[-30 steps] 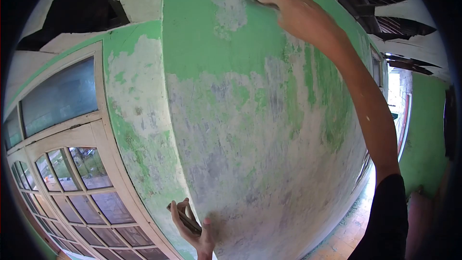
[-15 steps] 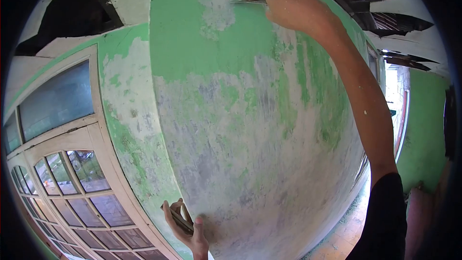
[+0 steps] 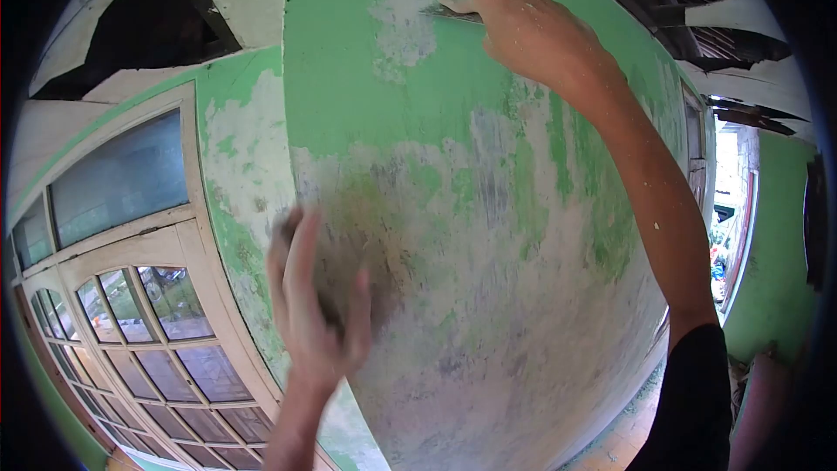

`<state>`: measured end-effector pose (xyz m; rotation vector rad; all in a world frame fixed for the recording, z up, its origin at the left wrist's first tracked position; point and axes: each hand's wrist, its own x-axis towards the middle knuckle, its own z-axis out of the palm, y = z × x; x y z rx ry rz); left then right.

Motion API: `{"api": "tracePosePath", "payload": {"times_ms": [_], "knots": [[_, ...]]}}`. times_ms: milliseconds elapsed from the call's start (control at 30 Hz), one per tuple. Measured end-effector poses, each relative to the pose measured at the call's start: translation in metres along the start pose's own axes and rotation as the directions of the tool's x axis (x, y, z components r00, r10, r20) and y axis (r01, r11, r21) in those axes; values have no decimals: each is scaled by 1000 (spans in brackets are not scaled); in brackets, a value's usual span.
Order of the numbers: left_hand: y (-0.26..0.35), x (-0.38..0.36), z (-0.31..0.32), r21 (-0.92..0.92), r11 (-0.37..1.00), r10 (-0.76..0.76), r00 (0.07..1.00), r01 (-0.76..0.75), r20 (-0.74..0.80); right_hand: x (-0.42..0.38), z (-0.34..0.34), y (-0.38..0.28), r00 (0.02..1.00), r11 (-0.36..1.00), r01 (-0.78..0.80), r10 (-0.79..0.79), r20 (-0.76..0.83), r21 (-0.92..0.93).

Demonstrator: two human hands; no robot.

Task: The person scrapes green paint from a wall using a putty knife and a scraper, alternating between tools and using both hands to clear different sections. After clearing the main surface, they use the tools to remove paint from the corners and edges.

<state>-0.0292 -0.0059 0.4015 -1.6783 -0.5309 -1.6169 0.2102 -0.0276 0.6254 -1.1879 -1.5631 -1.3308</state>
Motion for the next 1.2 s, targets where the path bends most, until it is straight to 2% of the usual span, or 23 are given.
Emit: {"api": "tracePosePath", "payload": {"times_ms": [33, 67, 133, 167, 233, 300, 367, 500, 533, 567, 600, 633, 667, 700, 767, 800, 867, 900, 967, 1100, 1200], "knots": [[-6, 31, 4, -18, 997, 77, 997, -77, 20, 0, -2, 2, 1000, 999, 0, -2, 31, 44], [-11, 59, 9, -49, 996, 70, 997, -69, 20, 2, -3, 4, 998, 996, 2, -7, 61, 84], [-23, 108, 23, 85, 986, 142, 990, -143, 17, 8, 0, 7, 999, 996, 26, -29, 35, 87], [-29, 125, 31, 80, 987, 141, 990, -141, 12, 11, 2, 7, 998, 994, 54, -55, 10, 93], [-36, 146, 41, 289, 930, 225, 973, -228, 46, 7, 4, -3, 1000, 999, -1, 0, 18, 47], [-36, 147, 45, 366, 901, 236, 971, -233, 38, 14, 4, -2, 999, 999, -38, 38, 0, -1], [-37, 139, 45, 407, 891, 218, 976, -199, 0, 21, 11, 1, 988, 998, 64, -62, -138, 11], [-40, 139, 48, 381, 903, 210, 978, -197, 7, 35, -6, -12, 992, 998, 39, -31, -124, 58], [-40, 139, 49, 401, 896, 210, 978, -190, -5, 39, -24, -23, 996, 998, -70, 70, 51, -3], [-42, 139, 48, 424, 888, 205, 979, -179, -17, 42, -32, -31, 960, 984, -160, 174, 218, -78], [-42, 138, 47, 426, 887, 202, 979, -176, -16, 37, -22, -22, 960, 985, -158, 171, 221, -76], [-42, 138, 47, 411, 893, 207, 978, -183, -14, 28, -4, -4, 995, 999, -12, 15, 96, -38], [-43, 138, 46, 397, 898, 212, 977, -187, -19, 25, 7, 5, 989, 990, 142, -143, -38, -23], [-44, 137, 46, 394, 901, 209, 978, -183, -22, 25, 11, 3, 989, 989, 145, -146, -35, -27], [-42, 138, 48, 397, 899, 214, 976, -188, -22, 26, 11, 4, 968, 981, 189, -195, -160, -49], [-40, 138, 49, 389, 900, 222, 975, -198, -17, 30, 9, 4, 970, 983, 178, -184, -158, -51], [-42, 138, 47, 398, 901, 198, 980, -173, -21, 47, -3, -13, 1000, 1000, 1, 0, 20, -13], [-42, 138, 47, 399, 901, 193, 981, -170, -19, 40, 1, -9, 1000, 1000, 3, -3, 25, -11], [-44, 138, 47, 386, 900, 233, 972, -201, -39, 22, 12, 1, 959, 975, 222, -223, -172, -22], [-42, 137, 49, 366, 906, 242, 970, -213, -34, 23, 12, 4, 971, 981, 185, -191, -146, -51], [-45, 136, 48, 399, 893, 239, 971, -210, -23, 32, 4, 1, 995, 994, 102, -102, -18, 30]]}}
